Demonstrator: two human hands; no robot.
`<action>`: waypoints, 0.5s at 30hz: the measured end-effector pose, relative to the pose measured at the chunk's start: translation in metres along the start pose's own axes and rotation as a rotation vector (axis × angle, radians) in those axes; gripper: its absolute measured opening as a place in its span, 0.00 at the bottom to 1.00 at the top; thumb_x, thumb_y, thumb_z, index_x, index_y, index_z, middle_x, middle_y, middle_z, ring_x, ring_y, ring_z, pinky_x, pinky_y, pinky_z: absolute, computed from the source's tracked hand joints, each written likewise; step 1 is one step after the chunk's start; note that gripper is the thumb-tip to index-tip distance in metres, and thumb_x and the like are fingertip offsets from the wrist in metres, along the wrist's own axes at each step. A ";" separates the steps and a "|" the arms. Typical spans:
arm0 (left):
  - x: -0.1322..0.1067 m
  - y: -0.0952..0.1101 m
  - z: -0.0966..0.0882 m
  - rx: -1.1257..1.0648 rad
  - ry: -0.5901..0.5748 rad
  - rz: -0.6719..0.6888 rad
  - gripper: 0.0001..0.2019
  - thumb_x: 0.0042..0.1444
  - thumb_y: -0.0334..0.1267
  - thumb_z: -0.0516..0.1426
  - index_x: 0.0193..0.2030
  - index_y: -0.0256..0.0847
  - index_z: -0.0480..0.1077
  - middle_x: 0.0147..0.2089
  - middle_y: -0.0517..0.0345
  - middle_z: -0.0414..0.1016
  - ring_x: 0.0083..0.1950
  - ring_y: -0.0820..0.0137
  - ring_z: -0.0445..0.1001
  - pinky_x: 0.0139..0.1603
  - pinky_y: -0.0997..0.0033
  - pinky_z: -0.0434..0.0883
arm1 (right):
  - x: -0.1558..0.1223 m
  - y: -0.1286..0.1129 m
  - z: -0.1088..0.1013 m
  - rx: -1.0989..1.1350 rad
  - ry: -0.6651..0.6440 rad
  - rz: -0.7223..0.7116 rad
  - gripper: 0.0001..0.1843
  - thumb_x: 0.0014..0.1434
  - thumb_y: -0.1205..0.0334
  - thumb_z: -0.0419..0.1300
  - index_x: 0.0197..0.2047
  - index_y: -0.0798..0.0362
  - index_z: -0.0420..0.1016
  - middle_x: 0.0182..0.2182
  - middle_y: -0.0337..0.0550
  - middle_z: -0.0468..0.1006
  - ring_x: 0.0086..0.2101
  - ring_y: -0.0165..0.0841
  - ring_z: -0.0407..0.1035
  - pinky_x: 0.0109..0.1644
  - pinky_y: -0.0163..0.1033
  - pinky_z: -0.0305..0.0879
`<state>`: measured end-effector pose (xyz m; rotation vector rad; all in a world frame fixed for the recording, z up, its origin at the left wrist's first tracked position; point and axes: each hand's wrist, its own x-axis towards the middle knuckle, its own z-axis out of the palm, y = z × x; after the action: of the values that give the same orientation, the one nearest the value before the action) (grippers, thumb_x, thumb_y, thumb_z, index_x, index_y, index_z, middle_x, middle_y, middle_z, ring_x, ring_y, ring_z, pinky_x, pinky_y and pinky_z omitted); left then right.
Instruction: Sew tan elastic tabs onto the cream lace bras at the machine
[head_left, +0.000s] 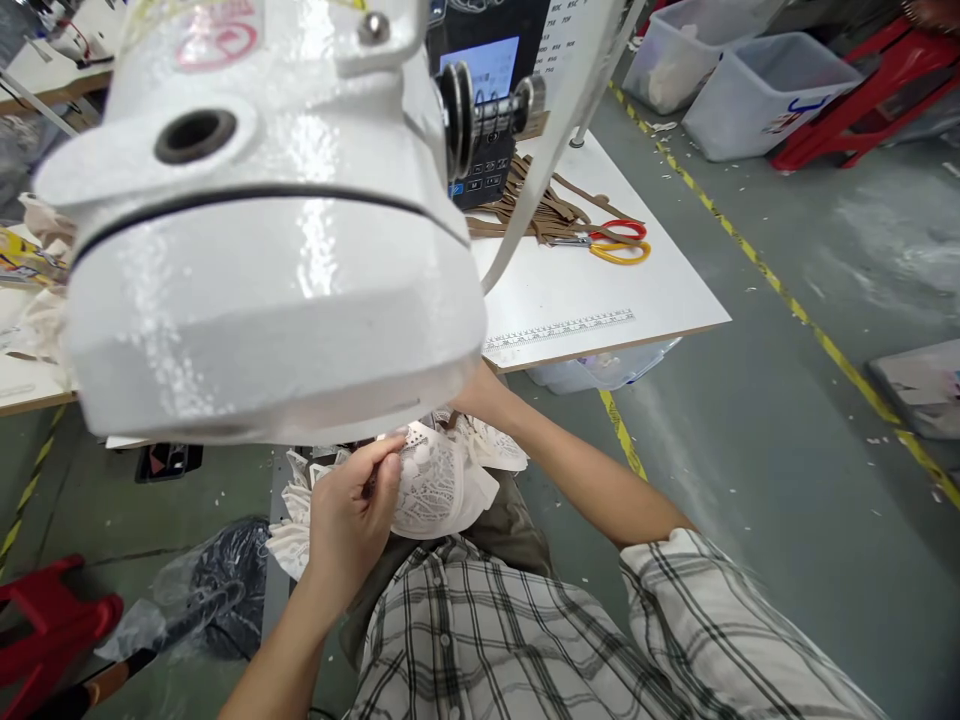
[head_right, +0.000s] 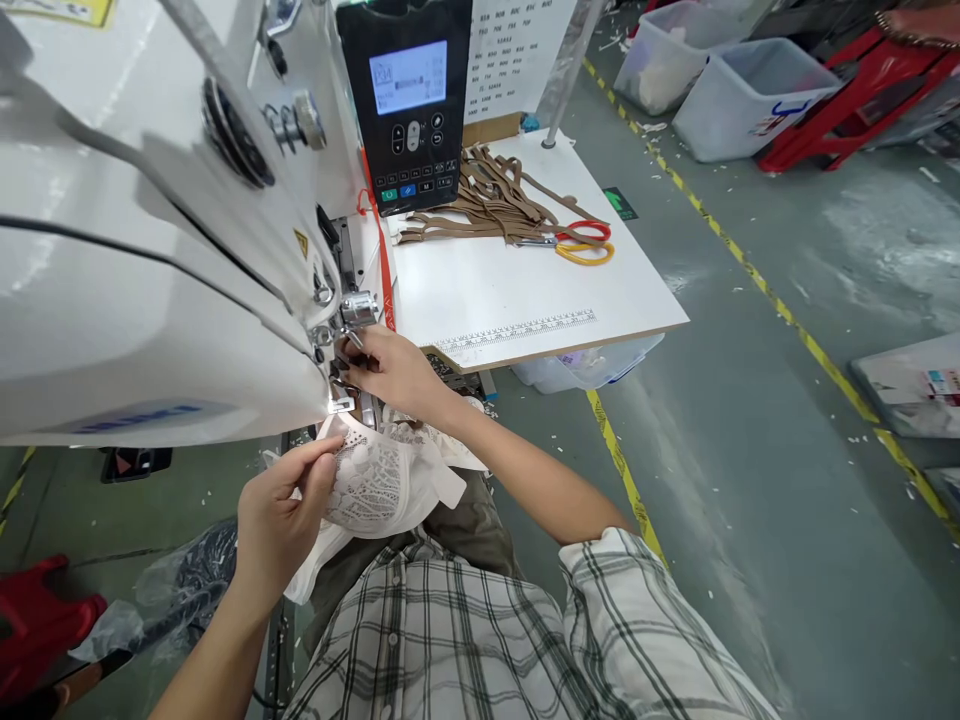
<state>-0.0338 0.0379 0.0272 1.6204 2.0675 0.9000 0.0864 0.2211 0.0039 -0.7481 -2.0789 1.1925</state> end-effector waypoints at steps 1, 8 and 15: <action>-0.001 -0.001 0.000 0.004 0.007 0.002 0.12 0.65 0.39 0.53 0.50 0.45 0.76 0.47 0.57 0.82 0.43 0.68 0.80 0.44 0.73 0.74 | 0.000 0.000 0.000 0.008 -0.002 0.006 0.01 0.53 0.66 0.57 0.30 0.51 0.69 0.34 0.43 0.71 0.37 0.38 0.68 0.42 0.43 0.67; -0.004 -0.009 -0.001 0.056 0.039 -0.048 0.16 0.67 0.43 0.52 0.57 0.41 0.70 0.27 0.61 0.76 0.26 0.70 0.74 0.28 0.75 0.68 | -0.001 0.001 0.006 0.008 0.027 0.045 0.01 0.53 0.65 0.59 0.32 0.51 0.70 0.36 0.45 0.72 0.38 0.39 0.69 0.43 0.45 0.69; -0.004 -0.007 0.003 0.030 0.018 -0.068 0.17 0.67 0.43 0.51 0.57 0.42 0.70 0.31 0.59 0.79 0.26 0.72 0.74 0.27 0.76 0.67 | -0.007 -0.004 0.004 -0.004 0.054 -0.006 0.04 0.56 0.63 0.57 0.30 0.51 0.68 0.34 0.44 0.73 0.38 0.38 0.68 0.43 0.44 0.68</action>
<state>-0.0364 0.0336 0.0198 1.5516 2.1442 0.8677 0.0875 0.2123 0.0040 -0.7675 -2.0384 1.1523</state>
